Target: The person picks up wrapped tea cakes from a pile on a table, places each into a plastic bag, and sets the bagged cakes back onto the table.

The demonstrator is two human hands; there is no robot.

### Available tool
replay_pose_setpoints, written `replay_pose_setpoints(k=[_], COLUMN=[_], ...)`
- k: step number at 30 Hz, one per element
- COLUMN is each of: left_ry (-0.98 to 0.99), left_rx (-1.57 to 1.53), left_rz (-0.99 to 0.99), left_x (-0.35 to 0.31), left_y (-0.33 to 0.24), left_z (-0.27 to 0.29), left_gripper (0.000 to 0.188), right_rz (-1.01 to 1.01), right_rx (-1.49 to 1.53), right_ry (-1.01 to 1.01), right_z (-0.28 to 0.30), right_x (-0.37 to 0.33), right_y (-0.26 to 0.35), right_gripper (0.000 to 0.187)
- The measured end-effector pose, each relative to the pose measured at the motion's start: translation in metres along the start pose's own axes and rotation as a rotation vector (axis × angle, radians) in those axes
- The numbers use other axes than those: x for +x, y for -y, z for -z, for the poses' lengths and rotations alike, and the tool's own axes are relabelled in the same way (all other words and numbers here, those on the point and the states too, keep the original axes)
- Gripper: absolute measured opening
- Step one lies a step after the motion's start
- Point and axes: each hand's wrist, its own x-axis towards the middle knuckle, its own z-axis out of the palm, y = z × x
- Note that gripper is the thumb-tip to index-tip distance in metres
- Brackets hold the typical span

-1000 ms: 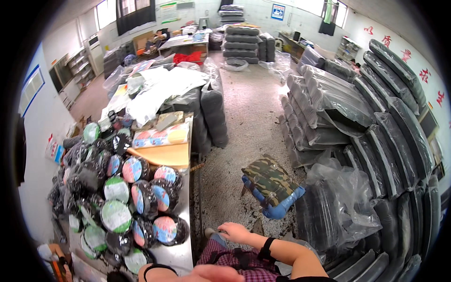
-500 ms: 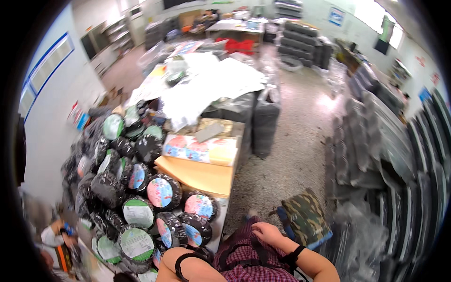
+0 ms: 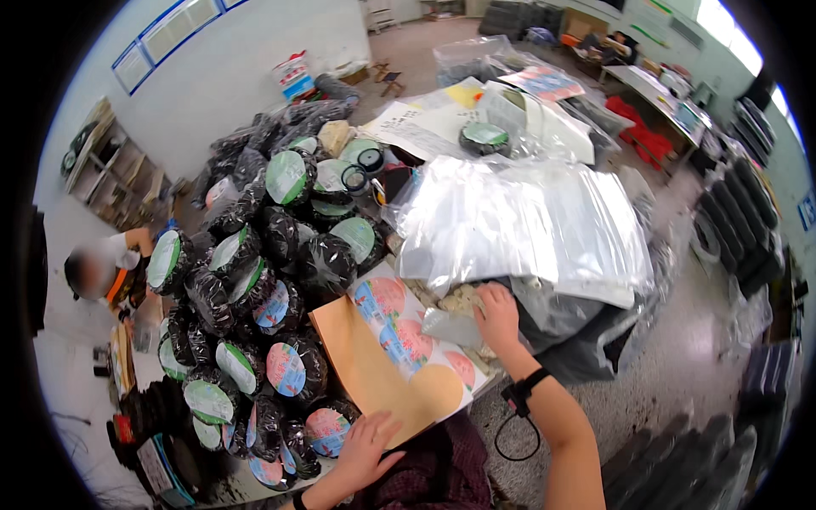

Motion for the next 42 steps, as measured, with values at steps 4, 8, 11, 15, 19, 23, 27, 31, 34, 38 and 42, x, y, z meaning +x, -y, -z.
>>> replay_pose_setpoints(k=[4, 8, 11, 15, 19, 23, 27, 31, 34, 38, 42], left_ry=[0.172, 0.095, 0.079, -0.008, -0.038, -0.015, 0.035, 0.092, 0.142, 0.252, 0.359], left_rx=[-0.124, -0.199, -0.117, -0.178, -0.250, -0.431, -0.463, -0.486, -0.528, -0.675, -0.874], left_rz=[0.120, 0.224, 0.248, 0.209, 0.262, 0.276, 0.142, 0.173, 0.127, 0.184, 0.137], left_x=[0.004, 0.014, 0.034, 0.046, 0.054, 0.074, 0.111, 0.155, 0.208, 0.257, 0.329], left_y=[-0.025, -0.036, -0.052, -0.034, -0.024, -0.013, -0.003, -0.012, -0.022, -0.044, -0.078], left_z=[-0.008, -0.022, -0.017, -0.043, -0.058, -0.073, -0.092, -0.096, -0.118, -0.140, -0.145], left_gripper=[0.054, 0.045, 0.048, 0.045, 0.045, 0.044, 0.043, 0.043, 0.043, 0.045, 0.051], right_rz=[0.294, 0.141, -0.006, -0.023, -0.098, -0.539, -0.943, -0.847, -0.768, -0.710, -0.398], right_rx=[-0.359, -0.146, -0.139, -0.042, 0.167, 0.469, 0.713, 0.663, 0.514, 1.091, 0.266], right_ry=[-0.018, 0.159, 0.353, 0.392, 0.148, -0.389, -0.499, -0.662, -0.825, -0.858, -0.624], right_z=[-0.009, -0.016, 0.003, 0.017, 0.008, 0.013, 0.034, 0.057, 0.160, 0.246, 0.264], right_x=[0.056, 0.069, 0.081, 0.090, 0.085, 0.089, 0.087, 0.125, 0.162, 0.165, 0.163], right_y=[-0.080, -0.115, -0.113, -0.122, -0.124, -0.172, -0.217, -0.235, -0.305, -0.347, -0.350], right_gripper=[0.016, 0.007, 0.010, 0.012, 0.011, 0.017, 0.020, 0.023, 0.024, 0.023, 0.017])
